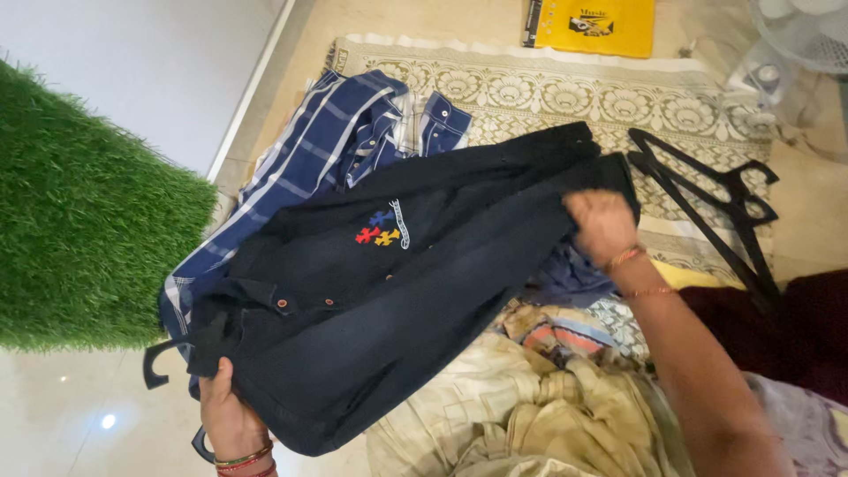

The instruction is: The person sits on the floor and buttons two shirts, then places each on a hanger. First a black shirt is buttoned and hung, then a blue striped shirt is buttoned and hung. The shirts are handled one at a time and placed on the floor after being hung.

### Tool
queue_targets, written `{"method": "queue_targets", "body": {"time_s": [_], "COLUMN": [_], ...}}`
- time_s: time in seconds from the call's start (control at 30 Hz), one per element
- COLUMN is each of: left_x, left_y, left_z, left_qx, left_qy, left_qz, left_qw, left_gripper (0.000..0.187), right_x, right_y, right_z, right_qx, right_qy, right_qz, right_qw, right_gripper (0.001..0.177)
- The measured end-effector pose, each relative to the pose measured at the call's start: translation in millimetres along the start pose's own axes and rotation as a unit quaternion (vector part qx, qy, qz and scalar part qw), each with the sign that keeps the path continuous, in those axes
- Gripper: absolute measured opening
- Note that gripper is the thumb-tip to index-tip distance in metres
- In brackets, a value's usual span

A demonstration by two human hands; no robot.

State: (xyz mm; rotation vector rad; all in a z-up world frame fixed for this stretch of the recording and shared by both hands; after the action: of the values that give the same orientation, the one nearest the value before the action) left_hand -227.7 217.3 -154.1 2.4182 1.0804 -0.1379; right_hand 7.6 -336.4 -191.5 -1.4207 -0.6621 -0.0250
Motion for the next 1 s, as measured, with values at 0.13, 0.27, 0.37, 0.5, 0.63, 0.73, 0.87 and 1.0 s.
{"method": "queue_targets", "body": {"time_s": [0.13, 0.27, 0.37, 0.5, 0.63, 0.73, 0.87, 1.0], "left_x": [-9.6, -13.1, -15.5, -12.7, 8.1, 27.3, 76.8, 132.4], "left_y": [19.9, 16.0, 2.7, -22.9, -60.1, -100.1, -145.2, -152.4], "left_z": [-10.8, -2.9, 13.0, 33.8, 58.6, 74.0, 91.4, 78.5], "left_qx": [-0.019, -0.028, 0.175, 0.438, 0.295, 0.353, 0.243, 0.259], "left_qy": [0.023, -0.004, 0.155, 0.339, 0.216, 0.244, 0.110, 0.018], "left_qz": [-0.002, -0.037, 0.020, 0.042, 0.049, 0.062, 0.082, 0.070], "left_qw": [1.000, 0.999, 0.972, 0.832, 0.929, 0.901, 0.960, 0.963], "left_gripper": [0.050, 0.050, 0.045, 0.037, 0.040, 0.038, 0.038, 0.038], "right_x": [56.6, 44.0, 7.5, -2.5, 50.4, 98.2, 141.2, 164.8], "right_y": [-30.2, -21.7, 14.8, 35.6, 42.0, 76.6, 149.1, 198.8], "right_z": [-8.8, -2.8, 18.0, 0.0, -23.3, -15.8, 3.1, 20.5], "right_qx": [0.022, 0.034, -0.096, 0.039, 0.342, 0.309, 0.082, 0.059], "right_qy": [-0.038, -0.054, -0.070, 0.099, 0.093, 0.067, 0.098, 0.021], "right_qz": [-0.194, -0.173, 0.114, 0.407, 0.364, 0.218, 0.135, -0.005], "right_qw": [0.980, 0.983, 0.986, 0.907, 0.861, 0.923, 0.983, 0.998], "right_gripper": [0.043, 0.047, 0.032, 0.078, 0.071, 0.052, 0.052, 0.071]}}
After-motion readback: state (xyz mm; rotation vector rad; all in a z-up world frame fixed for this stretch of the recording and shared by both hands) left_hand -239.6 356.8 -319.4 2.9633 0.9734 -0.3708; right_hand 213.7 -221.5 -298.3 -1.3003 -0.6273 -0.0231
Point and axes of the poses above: each hand's wrist, its own x-axis towards the middle knuckle, its own y-axis out of the palm, z = x × y, the point moved 2 cm from there along x, towards the middle knuckle, and after that the axes turned 6 degrees about -z, right-handed, at the moved point
